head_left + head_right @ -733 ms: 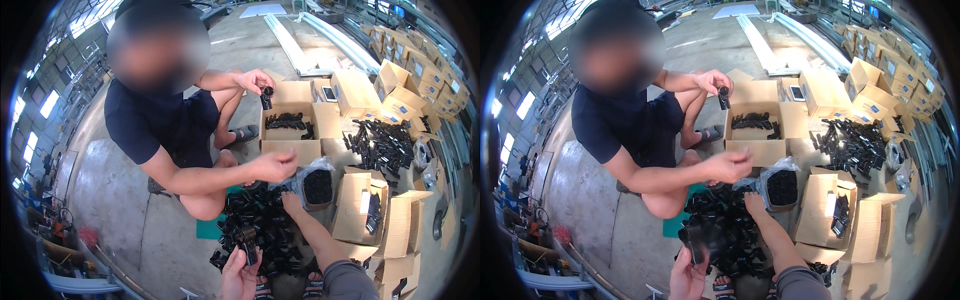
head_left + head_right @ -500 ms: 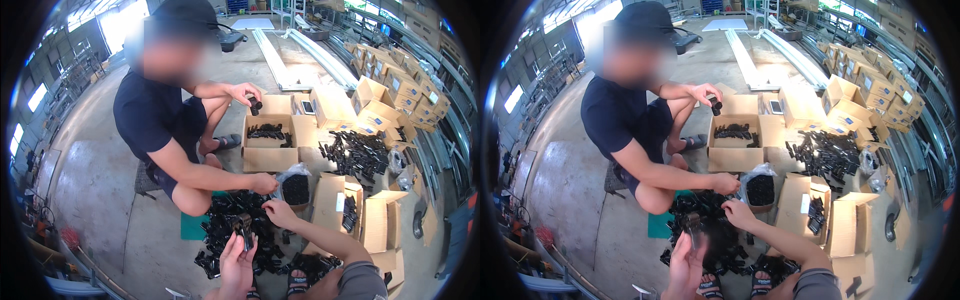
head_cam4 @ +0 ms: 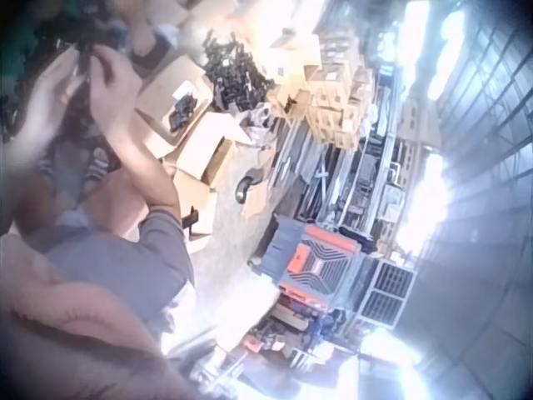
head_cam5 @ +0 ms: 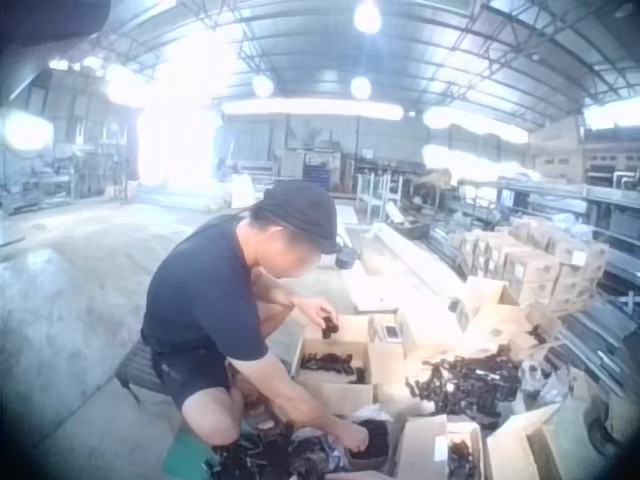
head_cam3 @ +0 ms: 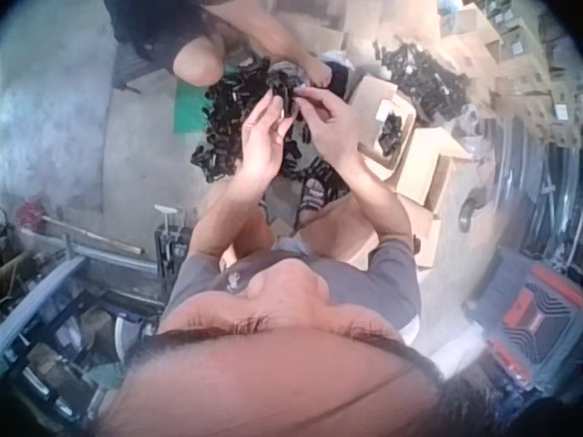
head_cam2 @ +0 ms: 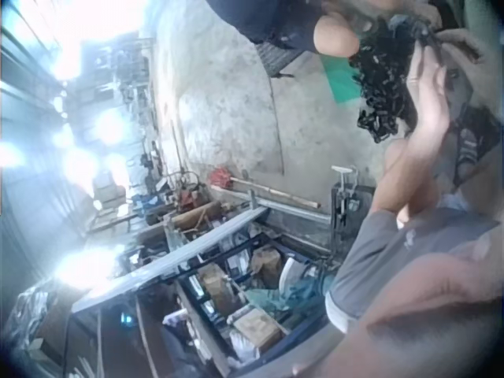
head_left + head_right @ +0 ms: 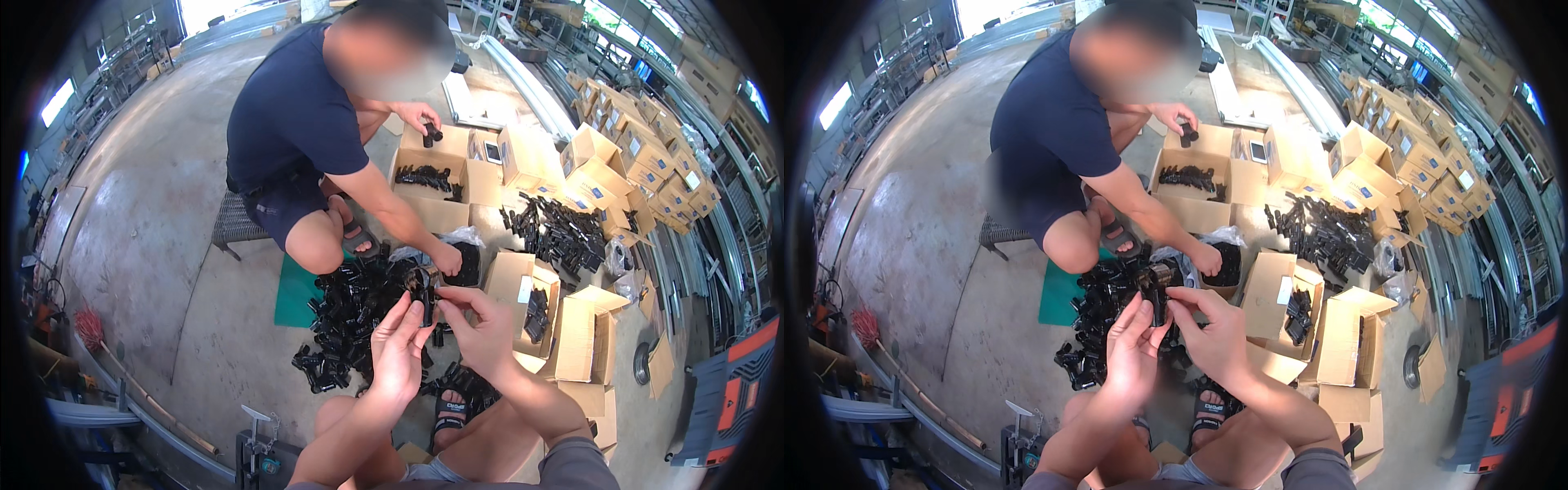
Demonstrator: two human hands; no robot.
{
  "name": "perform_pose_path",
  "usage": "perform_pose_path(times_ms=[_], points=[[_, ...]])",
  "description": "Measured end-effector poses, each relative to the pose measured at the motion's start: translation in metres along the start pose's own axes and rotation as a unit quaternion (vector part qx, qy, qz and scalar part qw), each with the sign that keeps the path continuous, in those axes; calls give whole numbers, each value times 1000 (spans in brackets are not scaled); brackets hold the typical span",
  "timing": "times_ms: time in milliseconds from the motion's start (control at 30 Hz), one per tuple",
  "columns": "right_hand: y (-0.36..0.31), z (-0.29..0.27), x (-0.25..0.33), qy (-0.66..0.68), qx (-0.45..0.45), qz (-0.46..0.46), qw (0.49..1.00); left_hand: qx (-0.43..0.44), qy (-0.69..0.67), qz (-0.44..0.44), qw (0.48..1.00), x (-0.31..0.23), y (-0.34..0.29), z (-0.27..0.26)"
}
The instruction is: The person sorts small black plastic components by picking them up from a pile and placing them into cardboard boxes.
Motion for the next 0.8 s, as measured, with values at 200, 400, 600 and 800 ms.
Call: perform_pose_path(times_ms=[200, 400, 600, 800], points=[[-15, -2, -6, -12, -72, -22, 997, 53, 9, 38, 998, 4, -9, 4], [-19, -8, -3, -45, -82, -16, 995, 62, 30, 57, 996, 11, -7, 6], [-12, -19, -15, -33, -113, -20, 993, 63, 61, 69, 994, 20, -3, 21], [-11, 18, -4, -68, -66, -23, 995, 7, 100, 99, 990, -8, -2, -8]])
Point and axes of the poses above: each hand's wrist, its own y-axis towards the middle knuckle, its own z-axis out of the palm, x = y × z, the point moved 4 cm from there along y, towards the middle knuckle, and after that the axes turned 5 degrees about -x, right-handed, at the moved point
